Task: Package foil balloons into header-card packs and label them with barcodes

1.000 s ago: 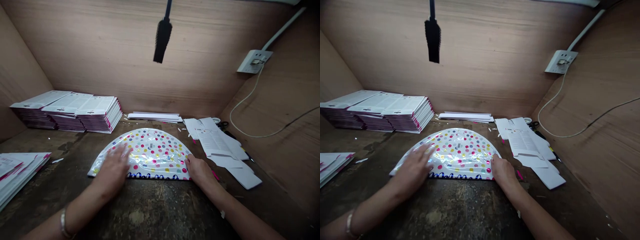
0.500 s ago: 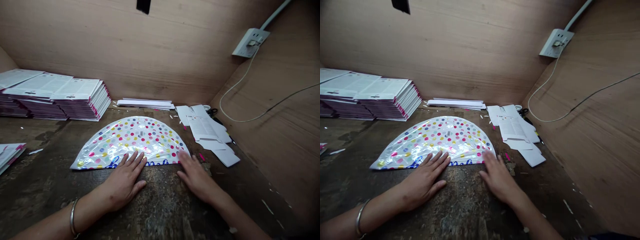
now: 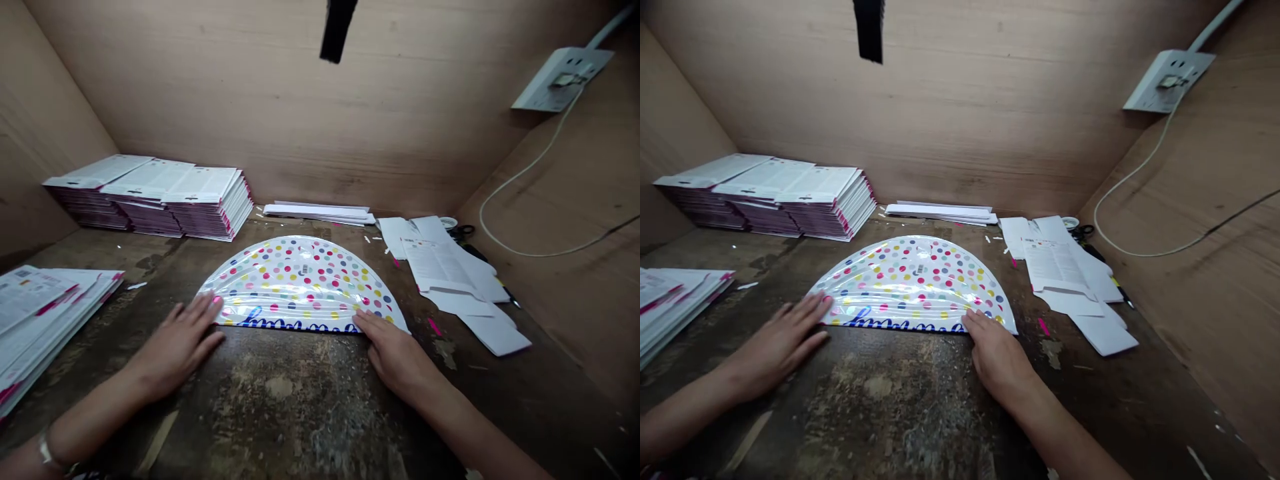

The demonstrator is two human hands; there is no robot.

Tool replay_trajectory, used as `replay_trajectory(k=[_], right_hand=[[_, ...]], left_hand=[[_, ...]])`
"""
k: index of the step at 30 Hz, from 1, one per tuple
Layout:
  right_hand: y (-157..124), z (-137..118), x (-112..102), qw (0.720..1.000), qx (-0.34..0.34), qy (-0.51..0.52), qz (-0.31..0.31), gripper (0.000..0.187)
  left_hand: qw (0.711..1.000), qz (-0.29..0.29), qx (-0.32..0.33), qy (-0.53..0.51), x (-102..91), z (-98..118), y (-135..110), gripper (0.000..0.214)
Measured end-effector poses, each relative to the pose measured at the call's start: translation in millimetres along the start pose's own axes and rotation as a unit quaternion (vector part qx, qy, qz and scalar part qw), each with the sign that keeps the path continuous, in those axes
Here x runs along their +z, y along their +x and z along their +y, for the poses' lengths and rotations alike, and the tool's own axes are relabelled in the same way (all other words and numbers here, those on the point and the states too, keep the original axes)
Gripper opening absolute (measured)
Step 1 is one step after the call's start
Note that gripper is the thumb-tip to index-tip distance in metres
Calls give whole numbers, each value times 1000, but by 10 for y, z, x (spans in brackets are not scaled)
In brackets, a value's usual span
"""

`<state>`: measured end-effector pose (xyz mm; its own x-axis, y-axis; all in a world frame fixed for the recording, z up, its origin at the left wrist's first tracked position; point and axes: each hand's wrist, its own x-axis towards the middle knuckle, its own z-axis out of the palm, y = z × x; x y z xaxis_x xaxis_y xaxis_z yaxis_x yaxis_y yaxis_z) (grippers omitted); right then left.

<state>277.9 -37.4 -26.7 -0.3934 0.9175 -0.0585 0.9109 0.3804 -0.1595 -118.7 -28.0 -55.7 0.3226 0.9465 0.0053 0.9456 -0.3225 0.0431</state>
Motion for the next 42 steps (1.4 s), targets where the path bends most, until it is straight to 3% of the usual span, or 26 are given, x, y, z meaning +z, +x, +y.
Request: replay_trajectory(k=[2,3,6,9,12,13,14,16,18,22,26,34,37,42], right_hand=[[48,-53,-37,999,27,-27,-6,52],[75,-98,-59,998,42,-43,-5,49],[142,-325,-133,993,80,-85,-2,35],[101,-645,-226,989,104,-104,-12,31],[-120,-867,-387,991,89,-79,-62,29],[-224,-879,-457,994,52,-50,-85,31],[-331,-851,-526,994,1,-13,-105,46],[-518,-693,-630,985,-102,54,-127,89],[-612,-453,-630,981,-138,77,-111,101],[-502,-37,-298,990,-125,68,-9,71],[-360,83,1,985,-138,98,5,45],[-298,-58,-239,971,-133,198,8,38],[-168,-68,-231,969,-98,227,28,30],[41,-46,-141,945,57,320,18,34]], left_hand=[[997,52,-42,32,-31,-67,-76,59],[995,82,-34,38,-59,18,-69,58],[987,138,88,-3,-153,627,109,54],[969,113,207,-76,-198,1289,394,45],[955,60,257,-139,-182,1524,594,25],[953,49,259,-152,-171,1496,621,20],[952,46,257,-162,-161,1430,627,18],[950,47,249,-183,-147,1232,580,17],[945,45,235,-224,-145,1026,472,20],[913,13,194,-358,-166,772,183,20],[901,-24,192,-389,-207,682,-40,16],[939,4,161,-303,-168,556,-57,36],[936,23,86,-339,-158,588,-16,27],[901,17,-75,-426,-229,700,0,20]])
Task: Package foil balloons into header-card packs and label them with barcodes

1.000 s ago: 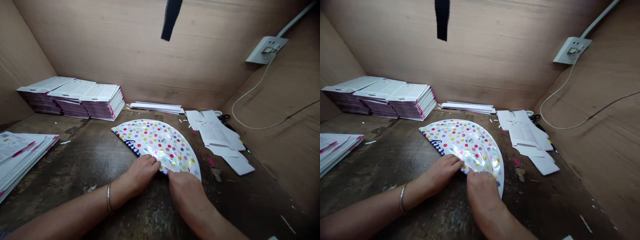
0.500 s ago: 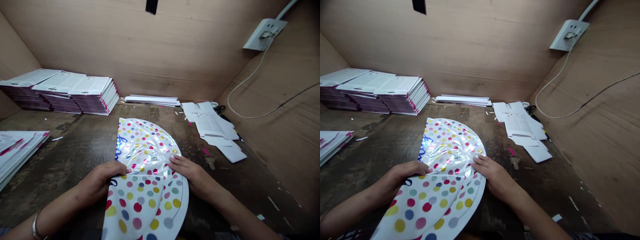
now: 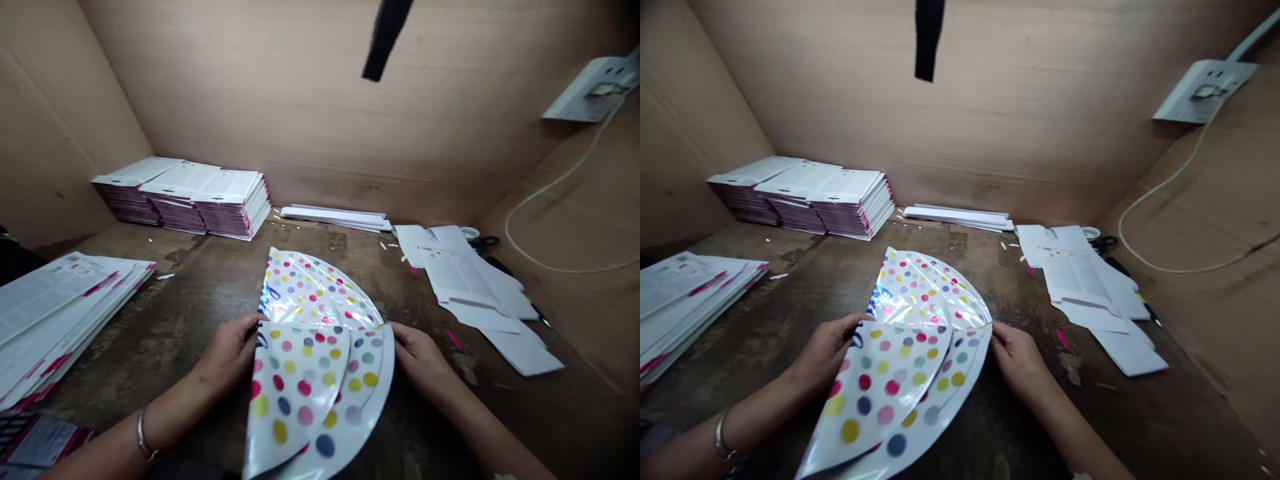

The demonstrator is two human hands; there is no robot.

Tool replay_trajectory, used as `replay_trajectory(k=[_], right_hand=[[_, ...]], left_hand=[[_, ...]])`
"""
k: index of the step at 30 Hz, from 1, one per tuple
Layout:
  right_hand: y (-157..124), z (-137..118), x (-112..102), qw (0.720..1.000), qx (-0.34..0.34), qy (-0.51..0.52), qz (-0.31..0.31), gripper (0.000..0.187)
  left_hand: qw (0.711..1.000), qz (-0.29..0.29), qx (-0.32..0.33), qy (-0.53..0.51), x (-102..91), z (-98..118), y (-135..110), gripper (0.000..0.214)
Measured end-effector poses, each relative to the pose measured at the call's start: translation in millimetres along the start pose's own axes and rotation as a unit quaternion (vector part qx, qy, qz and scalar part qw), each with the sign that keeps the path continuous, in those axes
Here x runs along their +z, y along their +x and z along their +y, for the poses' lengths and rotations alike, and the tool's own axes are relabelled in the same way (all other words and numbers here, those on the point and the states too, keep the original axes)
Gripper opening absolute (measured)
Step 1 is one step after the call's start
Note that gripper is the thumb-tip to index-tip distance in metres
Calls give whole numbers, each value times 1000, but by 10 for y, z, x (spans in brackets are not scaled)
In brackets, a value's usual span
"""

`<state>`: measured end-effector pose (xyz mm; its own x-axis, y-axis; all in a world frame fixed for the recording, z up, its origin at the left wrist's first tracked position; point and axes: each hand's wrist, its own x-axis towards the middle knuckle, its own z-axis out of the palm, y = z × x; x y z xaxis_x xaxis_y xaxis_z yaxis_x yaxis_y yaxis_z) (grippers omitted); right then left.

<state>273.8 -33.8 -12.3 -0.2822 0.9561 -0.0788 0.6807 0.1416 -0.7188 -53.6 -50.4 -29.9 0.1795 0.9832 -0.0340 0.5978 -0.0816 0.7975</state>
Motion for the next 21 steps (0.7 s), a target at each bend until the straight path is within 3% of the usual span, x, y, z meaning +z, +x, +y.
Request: replay_trajectory(k=[3,7,13,17,21], right_hand=[[73,5,24,999,41,-24,16,34],[81,-2,34,998,49,-33,-2,33],[-29,50,-61,997,-24,13,-70,25],[-82,114,-92,993,-70,19,-90,19],[-33,130,13,999,-10,8,-32,31]], left_hand=[[999,23,-20,-11,5,29,-18,18],[999,13,27,26,-16,-35,-63,19],[985,-53,133,96,-124,-116,-179,26],[985,-40,107,126,-150,-69,-229,23],[989,14,12,145,-67,-31,-192,20]])
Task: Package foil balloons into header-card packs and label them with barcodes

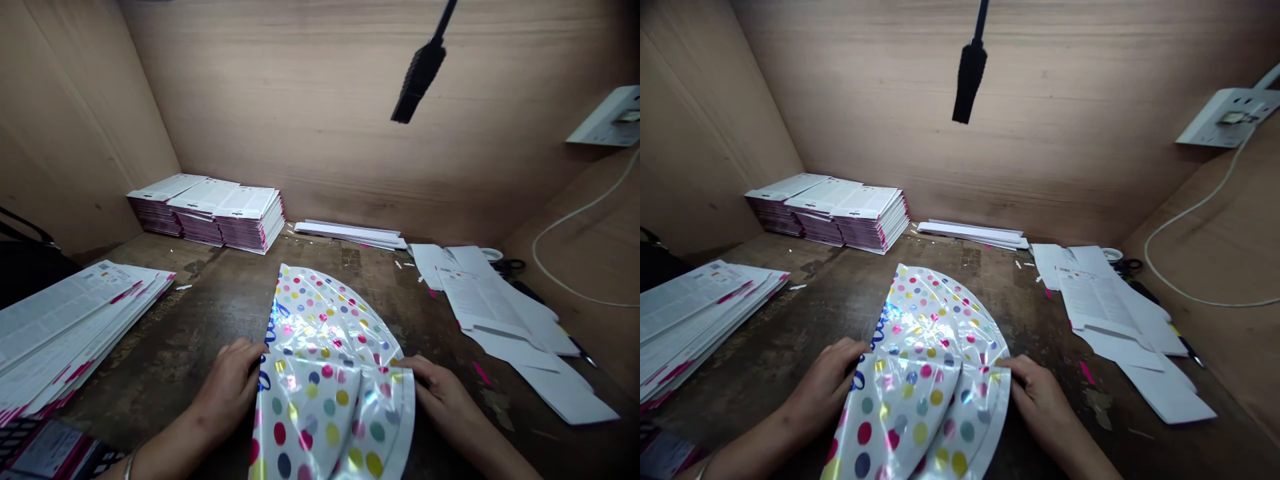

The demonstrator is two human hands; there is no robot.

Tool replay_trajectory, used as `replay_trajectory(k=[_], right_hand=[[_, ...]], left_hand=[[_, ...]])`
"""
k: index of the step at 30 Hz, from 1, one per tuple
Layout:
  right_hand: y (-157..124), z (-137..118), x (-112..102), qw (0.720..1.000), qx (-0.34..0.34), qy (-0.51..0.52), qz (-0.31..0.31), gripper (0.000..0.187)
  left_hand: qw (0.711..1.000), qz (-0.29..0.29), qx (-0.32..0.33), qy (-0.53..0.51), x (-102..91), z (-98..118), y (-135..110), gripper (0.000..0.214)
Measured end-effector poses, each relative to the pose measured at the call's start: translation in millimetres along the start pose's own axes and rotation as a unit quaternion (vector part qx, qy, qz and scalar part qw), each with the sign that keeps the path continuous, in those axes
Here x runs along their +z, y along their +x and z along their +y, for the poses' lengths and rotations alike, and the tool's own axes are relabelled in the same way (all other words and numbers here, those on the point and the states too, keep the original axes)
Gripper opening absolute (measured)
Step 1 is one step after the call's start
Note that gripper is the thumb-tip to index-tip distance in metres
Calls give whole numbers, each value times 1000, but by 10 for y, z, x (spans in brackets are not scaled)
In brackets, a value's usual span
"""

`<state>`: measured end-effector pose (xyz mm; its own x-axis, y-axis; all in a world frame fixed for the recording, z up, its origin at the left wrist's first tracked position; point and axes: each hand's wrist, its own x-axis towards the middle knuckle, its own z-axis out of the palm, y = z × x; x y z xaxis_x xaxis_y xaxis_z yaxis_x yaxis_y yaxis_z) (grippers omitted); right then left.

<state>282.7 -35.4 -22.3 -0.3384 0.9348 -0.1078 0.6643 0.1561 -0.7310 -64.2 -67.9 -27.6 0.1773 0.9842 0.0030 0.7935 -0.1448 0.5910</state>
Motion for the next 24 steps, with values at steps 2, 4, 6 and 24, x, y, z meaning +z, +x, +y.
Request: replay_trajectory(k=[2,4,6,24], right_hand=[[59,-33,71,998,42,-21,31,35],[119,-87,131,993,80,-70,60,36],[167,-144,174,983,103,-128,85,34],[329,-170,237,931,147,-327,70,30]], left_hand=[[999,25,-42,2,45,16,48,16],[996,38,-74,-12,68,24,102,9],[994,36,-103,-29,62,30,152,11],[995,82,-48,17,108,-52,87,16]])
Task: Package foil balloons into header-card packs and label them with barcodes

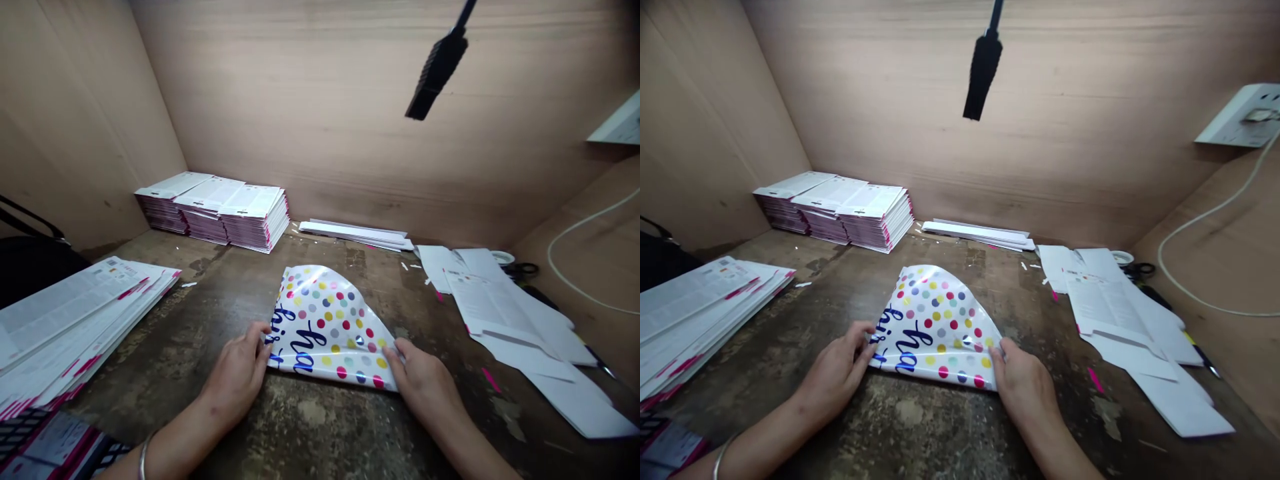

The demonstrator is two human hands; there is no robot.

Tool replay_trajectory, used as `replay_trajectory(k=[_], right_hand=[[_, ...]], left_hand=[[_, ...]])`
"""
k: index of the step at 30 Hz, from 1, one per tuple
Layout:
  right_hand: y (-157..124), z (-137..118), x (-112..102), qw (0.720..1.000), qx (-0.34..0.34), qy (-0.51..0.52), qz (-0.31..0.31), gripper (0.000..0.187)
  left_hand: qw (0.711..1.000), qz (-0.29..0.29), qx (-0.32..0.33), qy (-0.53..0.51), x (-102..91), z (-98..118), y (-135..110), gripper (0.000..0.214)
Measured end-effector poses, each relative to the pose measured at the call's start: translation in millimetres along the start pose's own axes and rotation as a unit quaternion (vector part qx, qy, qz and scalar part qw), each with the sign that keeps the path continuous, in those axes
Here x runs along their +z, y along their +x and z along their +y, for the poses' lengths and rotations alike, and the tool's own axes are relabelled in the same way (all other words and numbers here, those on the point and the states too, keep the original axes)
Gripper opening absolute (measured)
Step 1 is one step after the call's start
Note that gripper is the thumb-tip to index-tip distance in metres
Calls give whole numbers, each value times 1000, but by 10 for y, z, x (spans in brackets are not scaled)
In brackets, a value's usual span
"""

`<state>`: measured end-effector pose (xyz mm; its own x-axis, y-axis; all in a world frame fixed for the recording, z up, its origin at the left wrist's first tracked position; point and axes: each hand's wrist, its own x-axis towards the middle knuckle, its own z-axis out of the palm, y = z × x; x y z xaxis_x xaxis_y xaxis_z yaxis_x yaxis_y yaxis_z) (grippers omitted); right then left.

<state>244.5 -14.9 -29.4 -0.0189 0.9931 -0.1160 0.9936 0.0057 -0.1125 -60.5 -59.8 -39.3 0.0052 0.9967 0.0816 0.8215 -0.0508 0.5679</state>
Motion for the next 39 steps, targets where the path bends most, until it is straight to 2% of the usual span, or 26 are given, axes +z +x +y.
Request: replay_trajectory(k=[6,13,16,19,23,25,28,30,32,33,35,37,38,39], right_hand=[[46,-55,-65,999,14,-30,-13,30],[-40,65,-23,992,-65,100,-30,29],[-67,41,-28,997,-40,57,-22,26],[-52,-11,-39,1000,-20,-7,-11,25],[-35,-59,0,997,-14,-72,-8,23],[-47,-74,38,996,-25,-91,-3,22],[-65,-66,64,993,-34,-110,4,21],[-57,-30,34,994,-31,-106,-1,23],[-43,3,-30,994,-38,-103,7,24],[-44,0,-65,993,-47,-105,34,24],[-80,-77,-110,983,-80,-103,132,28],[-174,-245,-90,962,-165,-84,199,43],[-238,-339,-55,954,-220,-66,192,51],[-308,-416,-10,947,-281,-49,145,59]], left_hand=[[999,-30,30,19,-16,4,57,25],[999,-23,32,24,22,-34,66,29],[999,-26,28,39,35,-32,59,31],[992,-55,28,106,-9,3,76,35],[962,-133,21,237,-165,136,177,41],[951,-124,23,283,-212,240,248,42],[949,-59,92,295,-134,394,347,46],[952,-79,169,245,10,453,397,48],[950,-130,208,195,175,459,427,54],[950,-146,208,182,247,445,433,57],[951,-155,201,175,351,401,432,60],[951,-149,208,174,397,357,424,61],[950,-146,213,174,403,340,421,62],[950,-143,217,175,401,328,420,64]])
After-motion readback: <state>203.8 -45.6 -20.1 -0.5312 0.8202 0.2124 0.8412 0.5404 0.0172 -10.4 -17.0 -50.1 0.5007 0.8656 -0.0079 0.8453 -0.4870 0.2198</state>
